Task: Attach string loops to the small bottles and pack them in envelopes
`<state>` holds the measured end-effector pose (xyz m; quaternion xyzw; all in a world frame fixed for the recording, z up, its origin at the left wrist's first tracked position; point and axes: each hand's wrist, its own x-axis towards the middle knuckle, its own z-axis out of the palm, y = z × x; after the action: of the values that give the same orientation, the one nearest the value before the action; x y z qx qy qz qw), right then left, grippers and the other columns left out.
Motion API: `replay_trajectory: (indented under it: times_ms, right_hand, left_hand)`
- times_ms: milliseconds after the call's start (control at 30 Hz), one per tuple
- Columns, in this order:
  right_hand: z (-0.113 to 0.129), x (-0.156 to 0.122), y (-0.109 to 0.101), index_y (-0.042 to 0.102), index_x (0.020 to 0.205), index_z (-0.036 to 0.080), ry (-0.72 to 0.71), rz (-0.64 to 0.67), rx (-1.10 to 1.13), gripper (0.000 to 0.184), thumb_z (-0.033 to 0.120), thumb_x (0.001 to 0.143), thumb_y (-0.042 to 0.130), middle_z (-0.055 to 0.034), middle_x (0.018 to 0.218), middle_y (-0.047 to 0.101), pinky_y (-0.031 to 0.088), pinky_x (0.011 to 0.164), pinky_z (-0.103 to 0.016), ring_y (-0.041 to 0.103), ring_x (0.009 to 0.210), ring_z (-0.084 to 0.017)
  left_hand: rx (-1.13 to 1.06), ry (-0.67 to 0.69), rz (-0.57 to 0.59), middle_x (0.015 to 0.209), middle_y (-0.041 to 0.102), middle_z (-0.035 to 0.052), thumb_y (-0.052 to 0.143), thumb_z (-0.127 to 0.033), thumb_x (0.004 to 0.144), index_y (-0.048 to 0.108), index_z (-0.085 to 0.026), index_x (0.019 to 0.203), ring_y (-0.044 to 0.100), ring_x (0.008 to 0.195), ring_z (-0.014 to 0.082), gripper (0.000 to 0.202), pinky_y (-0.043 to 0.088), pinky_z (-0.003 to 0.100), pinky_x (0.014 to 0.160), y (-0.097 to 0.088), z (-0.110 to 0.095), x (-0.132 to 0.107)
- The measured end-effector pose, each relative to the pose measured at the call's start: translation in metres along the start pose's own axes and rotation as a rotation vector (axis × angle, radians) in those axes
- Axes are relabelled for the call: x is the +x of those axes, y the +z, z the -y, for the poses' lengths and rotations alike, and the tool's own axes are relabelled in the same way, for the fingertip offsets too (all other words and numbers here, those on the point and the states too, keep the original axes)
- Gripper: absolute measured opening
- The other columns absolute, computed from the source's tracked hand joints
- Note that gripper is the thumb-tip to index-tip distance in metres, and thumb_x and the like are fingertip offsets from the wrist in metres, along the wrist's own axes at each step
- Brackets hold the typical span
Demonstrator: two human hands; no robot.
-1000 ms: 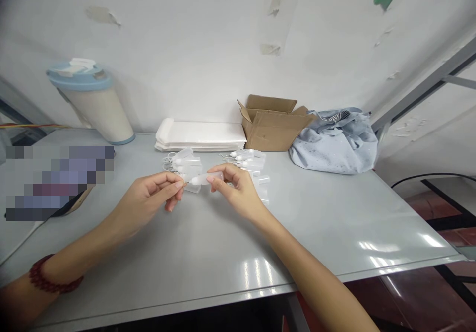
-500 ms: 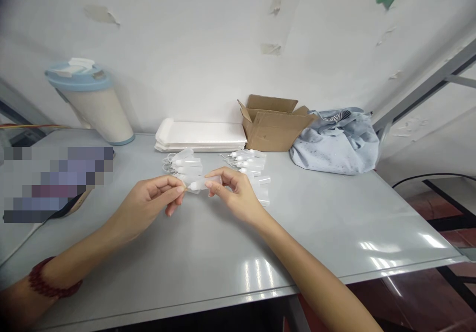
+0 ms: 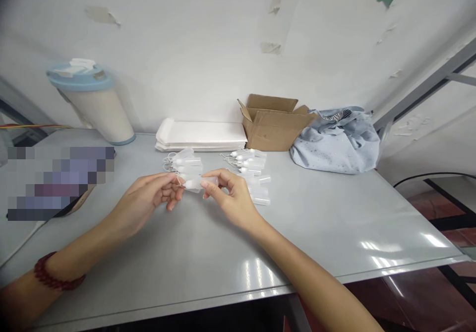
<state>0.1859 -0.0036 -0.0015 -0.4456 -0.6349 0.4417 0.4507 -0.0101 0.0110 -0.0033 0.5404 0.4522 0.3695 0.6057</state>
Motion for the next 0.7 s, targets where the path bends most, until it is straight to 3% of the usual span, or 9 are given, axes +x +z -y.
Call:
replay_trajectory:
  times_ms: [267, 500, 700]
  right_hand:
    - [-0.003, 0.001, -0.001, 0.064, 0.093, 0.019, 0.050, -0.050, 0.022, 0.019, 0.035, 0.084, 0.059, 0.0013, 0.064, 0.062, 0.040, 0.063, -0.028, 0.059, 0.068, -0.014]
    - [-0.002, 0.000, 0.001, 0.064, 0.093, 0.017, 0.043, 0.022, -0.045, 0.018, 0.031, 0.085, 0.058, 0.0005, 0.065, 0.063, 0.040, 0.063, -0.028, 0.058, 0.065, -0.013]
    - [0.001, 0.000, -0.001, 0.065, 0.099, 0.020, 0.007, 0.126, -0.253, 0.021, 0.033, 0.085, 0.058, -0.0005, 0.074, 0.067, 0.041, 0.061, -0.027, 0.057, 0.070, -0.015]
  left_hand:
    - [0.126, 0.003, -0.009, 0.064, 0.057, -0.0019, 0.051, -0.033, 0.083, 0.063, -0.017, 0.074, 0.048, 0.051, 0.0106, 0.021, 0.041, 0.025, 0.054, 0.001, -0.005, -0.001]
    - [0.207, 0.005, 0.041, 0.060, 0.056, -0.0021, 0.049, -0.028, 0.081, 0.057, -0.018, 0.062, 0.049, 0.051, 0.0114, 0.022, 0.041, 0.025, 0.053, 0.002, -0.003, -0.003]
    - [0.339, -0.060, 0.136, 0.062, 0.061, 0.0011, 0.051, -0.032, 0.078, 0.060, -0.018, 0.060, 0.054, 0.052, 0.0139, 0.025, 0.043, 0.026, 0.052, -0.014, -0.015, 0.003]
